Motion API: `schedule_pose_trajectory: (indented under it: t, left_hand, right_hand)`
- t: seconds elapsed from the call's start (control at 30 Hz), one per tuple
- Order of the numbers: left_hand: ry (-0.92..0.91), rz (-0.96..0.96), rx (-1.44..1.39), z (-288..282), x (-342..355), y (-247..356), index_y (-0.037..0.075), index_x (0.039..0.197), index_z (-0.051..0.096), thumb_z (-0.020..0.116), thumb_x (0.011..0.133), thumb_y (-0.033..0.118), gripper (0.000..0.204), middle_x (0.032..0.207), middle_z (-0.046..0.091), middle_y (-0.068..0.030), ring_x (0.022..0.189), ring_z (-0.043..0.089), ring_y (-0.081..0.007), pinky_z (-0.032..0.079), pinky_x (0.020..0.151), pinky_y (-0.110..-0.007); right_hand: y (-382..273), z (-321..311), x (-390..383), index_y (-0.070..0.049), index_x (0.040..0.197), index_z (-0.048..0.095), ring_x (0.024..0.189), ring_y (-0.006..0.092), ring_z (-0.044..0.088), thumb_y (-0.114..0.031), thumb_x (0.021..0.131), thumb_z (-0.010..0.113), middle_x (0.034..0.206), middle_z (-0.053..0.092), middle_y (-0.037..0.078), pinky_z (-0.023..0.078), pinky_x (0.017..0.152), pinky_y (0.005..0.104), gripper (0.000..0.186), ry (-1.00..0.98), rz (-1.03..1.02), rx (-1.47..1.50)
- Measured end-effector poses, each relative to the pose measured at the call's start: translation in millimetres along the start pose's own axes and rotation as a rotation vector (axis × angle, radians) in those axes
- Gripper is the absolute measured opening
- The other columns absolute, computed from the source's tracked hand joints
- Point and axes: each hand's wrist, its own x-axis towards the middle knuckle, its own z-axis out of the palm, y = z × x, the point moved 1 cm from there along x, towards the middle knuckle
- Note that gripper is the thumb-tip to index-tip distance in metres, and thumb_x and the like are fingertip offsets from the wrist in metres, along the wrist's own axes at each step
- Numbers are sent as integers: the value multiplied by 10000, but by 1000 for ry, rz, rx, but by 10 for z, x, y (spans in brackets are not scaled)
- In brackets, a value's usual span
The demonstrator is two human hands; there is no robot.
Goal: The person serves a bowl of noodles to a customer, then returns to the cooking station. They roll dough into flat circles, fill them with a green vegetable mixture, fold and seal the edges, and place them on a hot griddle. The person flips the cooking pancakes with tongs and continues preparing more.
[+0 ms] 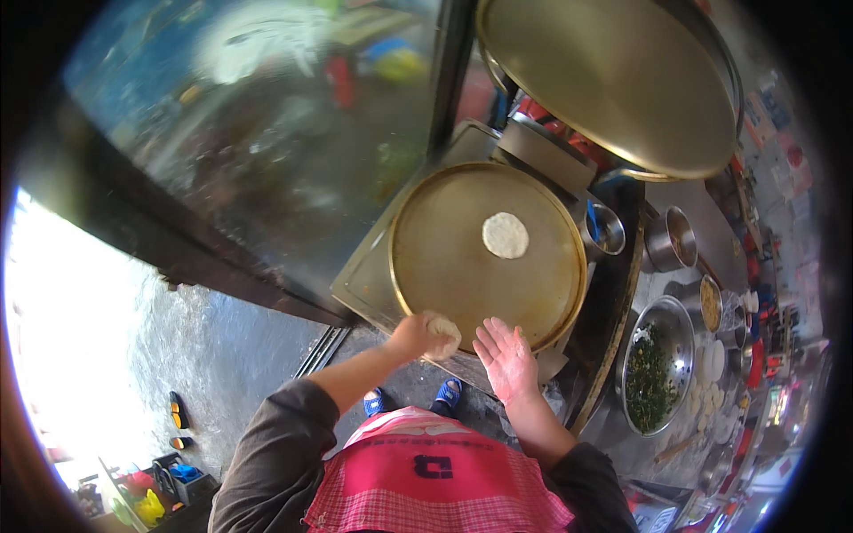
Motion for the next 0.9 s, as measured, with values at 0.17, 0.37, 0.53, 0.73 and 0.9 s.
schedule_pose_trajectory:
  t: [0.17, 0.37, 0.53, 0.73, 0.9]
  left_hand:
    - [109, 139, 766, 176, 982, 481, 79, 1273, 550, 701, 794, 273, 538, 1235, 592, -202, 1122, 579, -357, 472, 936, -437]
    - [104, 380, 980, 501, 1022, 209, -6, 1387, 389, 663, 841, 361, 713, 1462, 388, -153, 1376, 344, -295, 300, 1135, -407]
    - [107, 408, 1150, 655, 1165, 385, -3, 1472, 261, 593, 885, 445, 809, 1556, 225, -149, 1462, 158, -272, 141, 1198, -422]
    - [18, 344, 1300, 755, 1514, 302, 6, 1495, 215, 489, 919, 520, 818, 1575, 181, -139, 1473, 109, -268, 86, 1205, -407]
    - [108, 230, 847, 763, 1588, 135, 13, 1497, 214, 414, 957, 493, 750, 1577, 186, -124, 1470, 131, -257, 97, 1200, -410]
  right_hand:
    - [-350, -496, -61, 50, 1298, 474, 1266, 286, 455, -434, 974, 496, 1376, 454, 178, 377, 1084, 421, 582, 54, 8, 41]
    - [-758, -901, -85, 39, 1264, 513, 1245, 291, 477, -422, 994, 460, 1335, 494, 183, 396, 1068, 424, 537, 94, -12, 102]
    - [-794, -1150, -1, 37, 1263, 511, 1238, 297, 486, -434, 997, 450, 1328, 500, 192, 401, 1065, 427, 544, 115, 32, 107]
    - [-859, -1174, 87, 38, 1274, 496, 1239, 304, 484, -452, 994, 446, 1327, 499, 194, 394, 1069, 428, 567, 114, 18, 91]
    - [-796, -1170, 98, 37, 1280, 488, 1251, 308, 472, -463, 992, 443, 1335, 492, 192, 382, 1076, 432, 578, 107, 15, 115]
